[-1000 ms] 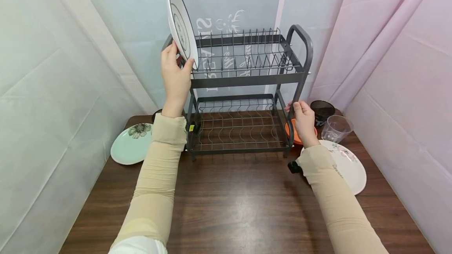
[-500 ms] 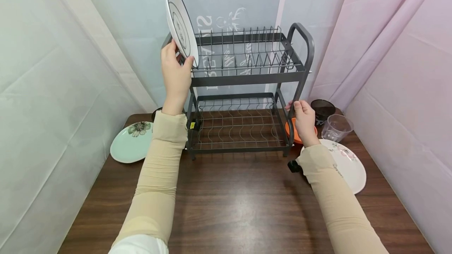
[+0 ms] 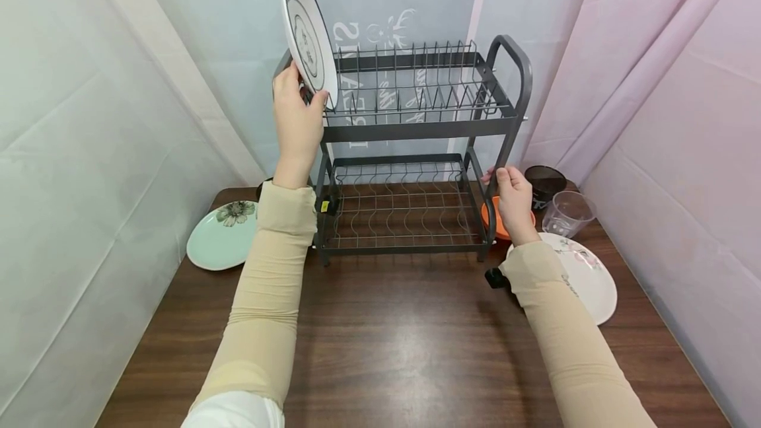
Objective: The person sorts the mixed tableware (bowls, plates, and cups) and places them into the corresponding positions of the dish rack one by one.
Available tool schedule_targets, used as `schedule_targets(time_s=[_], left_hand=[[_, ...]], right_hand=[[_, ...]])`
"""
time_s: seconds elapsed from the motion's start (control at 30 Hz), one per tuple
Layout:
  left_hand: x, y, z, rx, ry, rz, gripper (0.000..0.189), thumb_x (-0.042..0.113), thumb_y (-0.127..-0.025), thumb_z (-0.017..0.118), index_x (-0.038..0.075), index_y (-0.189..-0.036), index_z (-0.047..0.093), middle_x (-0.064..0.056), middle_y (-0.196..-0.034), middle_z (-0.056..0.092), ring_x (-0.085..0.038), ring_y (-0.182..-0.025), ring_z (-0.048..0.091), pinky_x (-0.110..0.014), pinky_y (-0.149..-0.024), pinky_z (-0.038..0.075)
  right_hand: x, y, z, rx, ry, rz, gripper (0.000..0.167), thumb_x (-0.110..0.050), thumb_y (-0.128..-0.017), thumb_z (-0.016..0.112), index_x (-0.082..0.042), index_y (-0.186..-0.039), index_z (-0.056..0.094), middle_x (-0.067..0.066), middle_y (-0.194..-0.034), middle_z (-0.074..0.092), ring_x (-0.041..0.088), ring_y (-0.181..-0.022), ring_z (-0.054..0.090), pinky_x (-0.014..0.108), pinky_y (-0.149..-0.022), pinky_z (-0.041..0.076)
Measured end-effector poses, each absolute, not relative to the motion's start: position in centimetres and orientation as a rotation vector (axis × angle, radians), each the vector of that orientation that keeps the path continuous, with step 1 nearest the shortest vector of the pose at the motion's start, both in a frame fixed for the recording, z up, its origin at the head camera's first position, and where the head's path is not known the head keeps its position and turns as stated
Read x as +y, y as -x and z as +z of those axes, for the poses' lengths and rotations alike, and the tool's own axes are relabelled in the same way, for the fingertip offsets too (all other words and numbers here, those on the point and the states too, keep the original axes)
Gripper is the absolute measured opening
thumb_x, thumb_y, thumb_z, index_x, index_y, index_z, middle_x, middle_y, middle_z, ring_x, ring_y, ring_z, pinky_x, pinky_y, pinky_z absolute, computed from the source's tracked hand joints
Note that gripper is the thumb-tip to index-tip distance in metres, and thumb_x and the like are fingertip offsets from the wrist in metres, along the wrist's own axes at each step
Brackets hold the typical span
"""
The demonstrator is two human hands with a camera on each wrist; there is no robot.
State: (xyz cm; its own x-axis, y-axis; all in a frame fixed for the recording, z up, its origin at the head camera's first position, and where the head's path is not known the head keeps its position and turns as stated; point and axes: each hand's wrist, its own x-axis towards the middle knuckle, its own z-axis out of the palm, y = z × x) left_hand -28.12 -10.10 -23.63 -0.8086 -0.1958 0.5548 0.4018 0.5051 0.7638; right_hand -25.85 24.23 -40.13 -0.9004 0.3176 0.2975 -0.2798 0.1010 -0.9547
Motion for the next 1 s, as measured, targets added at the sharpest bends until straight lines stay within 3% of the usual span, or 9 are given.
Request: schedule_targets(time_s=[0.27, 0.5, 0.73, 1.0], left_hand=[[-10.1, 28.3, -23.7, -2.199, 0.127, -1.248, 0.063, 0.013, -0.091, 0.056, 0.009, -0.146, 0.024, -0.006, -0.142, 0.038, -0.009, -0.126, 0.041, -0.008, -0.100, 0.033], [-10.0, 28.2, -23.7, -2.105, 0.139, -1.374, 0.075, 0.007, -0.090, 0.056, 0.022, -0.149, 0.011, 0.001, -0.146, 0.034, -0.003, -0.130, 0.037, -0.009, -0.102, 0.033], [-10.0, 28.2, -23.8, -2.131, 0.106, -1.347, 0.076, 0.011, -0.091, 0.054, 0.024, -0.149, 0.007, 0.005, -0.150, 0.029, -0.003, -0.130, 0.037, -0.011, -0.101, 0.035], [-9.8, 28.1, -23.7, -2.184, 0.044, -1.304, 0.076, 0.013, -0.093, 0.053, 0.025, -0.149, 0.003, 0.005, -0.153, 0.023, -0.004, -0.134, 0.033, -0.013, -0.104, 0.032]], right_hand=[[24.1, 25.8, -40.2, -1.942, 0.027, 1.839, 0.034, -0.028, -0.095, 0.046, 0.003, -0.098, 0.061, -0.013, -0.077, 0.066, 0.003, -0.079, 0.061, 0.019, -0.076, 0.046], [24.0, 25.8, -40.1, -1.918, 0.024, 1.849, 0.031, -0.029, -0.094, 0.048, -0.002, -0.095, 0.063, -0.010, -0.077, 0.066, 0.005, -0.078, 0.061, 0.020, -0.073, 0.045], [24.1, 25.8, -40.1, -1.929, 0.035, 1.851, 0.029, -0.029, -0.095, 0.046, -0.004, -0.094, 0.062, -0.011, -0.077, 0.065, 0.004, -0.079, 0.061, 0.019, -0.077, 0.046], [23.6, 25.0, -39.1, -1.930, 0.039, 1.882, 0.029, -0.023, -0.095, 0.046, 0.002, -0.096, 0.061, -0.010, -0.077, 0.066, 0.008, -0.079, 0.061, 0.022, -0.077, 0.045]])
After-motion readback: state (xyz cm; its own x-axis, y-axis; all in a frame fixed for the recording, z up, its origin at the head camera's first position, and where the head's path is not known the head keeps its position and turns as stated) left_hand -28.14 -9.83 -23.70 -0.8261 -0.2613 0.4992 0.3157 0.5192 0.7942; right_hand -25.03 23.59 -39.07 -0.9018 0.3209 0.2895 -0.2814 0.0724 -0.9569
